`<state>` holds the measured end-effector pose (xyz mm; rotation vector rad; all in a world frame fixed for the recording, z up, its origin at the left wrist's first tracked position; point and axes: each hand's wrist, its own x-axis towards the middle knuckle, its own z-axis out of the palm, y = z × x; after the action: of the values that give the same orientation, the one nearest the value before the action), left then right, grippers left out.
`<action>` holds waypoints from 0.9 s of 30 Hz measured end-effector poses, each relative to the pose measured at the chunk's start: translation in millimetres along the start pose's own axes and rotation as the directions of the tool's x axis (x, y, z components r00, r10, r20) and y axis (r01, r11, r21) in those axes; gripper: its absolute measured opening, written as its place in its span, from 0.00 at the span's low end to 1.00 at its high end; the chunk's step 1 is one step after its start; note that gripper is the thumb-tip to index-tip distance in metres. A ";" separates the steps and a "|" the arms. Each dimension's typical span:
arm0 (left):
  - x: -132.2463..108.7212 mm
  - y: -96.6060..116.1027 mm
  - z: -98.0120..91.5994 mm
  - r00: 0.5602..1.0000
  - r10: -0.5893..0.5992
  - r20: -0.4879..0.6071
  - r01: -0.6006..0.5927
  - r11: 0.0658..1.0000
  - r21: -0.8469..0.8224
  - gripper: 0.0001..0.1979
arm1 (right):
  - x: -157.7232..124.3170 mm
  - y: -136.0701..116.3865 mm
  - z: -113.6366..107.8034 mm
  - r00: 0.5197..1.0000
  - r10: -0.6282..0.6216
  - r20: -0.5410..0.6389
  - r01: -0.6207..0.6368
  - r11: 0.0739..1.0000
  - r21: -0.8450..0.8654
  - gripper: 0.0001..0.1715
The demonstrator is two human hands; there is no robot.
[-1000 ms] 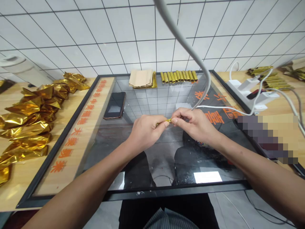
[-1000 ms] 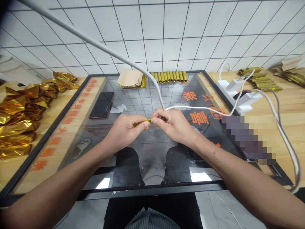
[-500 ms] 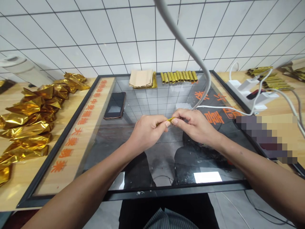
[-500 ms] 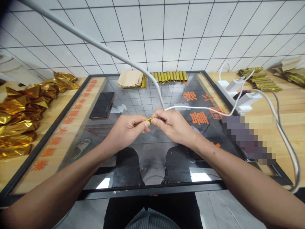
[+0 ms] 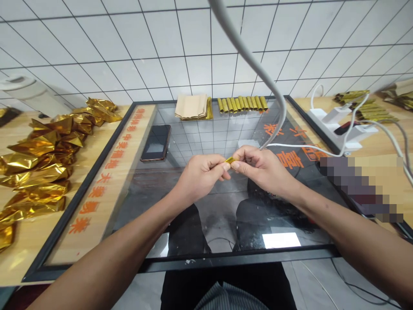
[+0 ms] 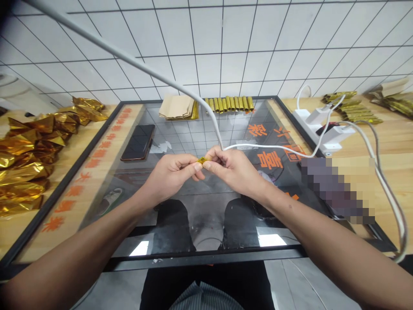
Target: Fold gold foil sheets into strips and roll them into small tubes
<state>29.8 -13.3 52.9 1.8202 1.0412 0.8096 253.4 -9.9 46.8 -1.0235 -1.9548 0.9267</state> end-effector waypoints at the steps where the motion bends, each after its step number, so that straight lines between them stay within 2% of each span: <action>1: 0.1 -0.1 0.3 1.000 0.007 -0.004 -0.007 1.000 0.000 0.15 | -0.1 0.1 -0.2 1.000 0.002 -0.007 -0.001 1.000 0.018 0.13; 9: -2.1 -2.5 1.6 1.000 0.024 -0.009 -0.024 0.998 0.058 0.15 | -0.7 -1.3 1.3 0.999 0.032 0.023 -0.034 0.996 0.084 0.16; 13: -2.7 -2.6 4.2 1.000 0.004 -0.004 -0.004 0.995 0.099 0.16 | -0.6 -3.1 2.7 1.000 0.021 0.022 -0.022 0.998 0.051 0.18; 17: 0.4 -2.1 7.2 0.999 -0.037 0.020 0.037 0.999 0.017 0.15 | 0.2 -1.7 2.0 0.999 0.013 -0.038 -0.013 1.000 0.004 0.19; 20: 2.9 -2.5 6.0 0.995 -0.082 0.059 0.085 0.995 -0.052 0.14 | 2.2 2.8 3.4 0.998 0.043 -0.053 -0.038 0.995 0.094 0.20; 23: 3.0 -2.7 4.4 0.993 -0.092 0.067 0.098 0.992 -0.082 0.15 | 4.4 6.8 6.8 0.996 0.083 -0.013 -0.078 0.973 0.219 0.21; 27: 3.0 -1.9 4.4 0.988 -0.126 0.089 0.131 0.990 -0.051 0.15 | 6.8 8.8 7.1 0.996 0.086 -0.015 -0.080 0.969 0.235 0.24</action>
<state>34.1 -11.8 49.6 1.7058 1.0586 0.6714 247.6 -2.0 37.8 -0.9807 -1.7436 1.1552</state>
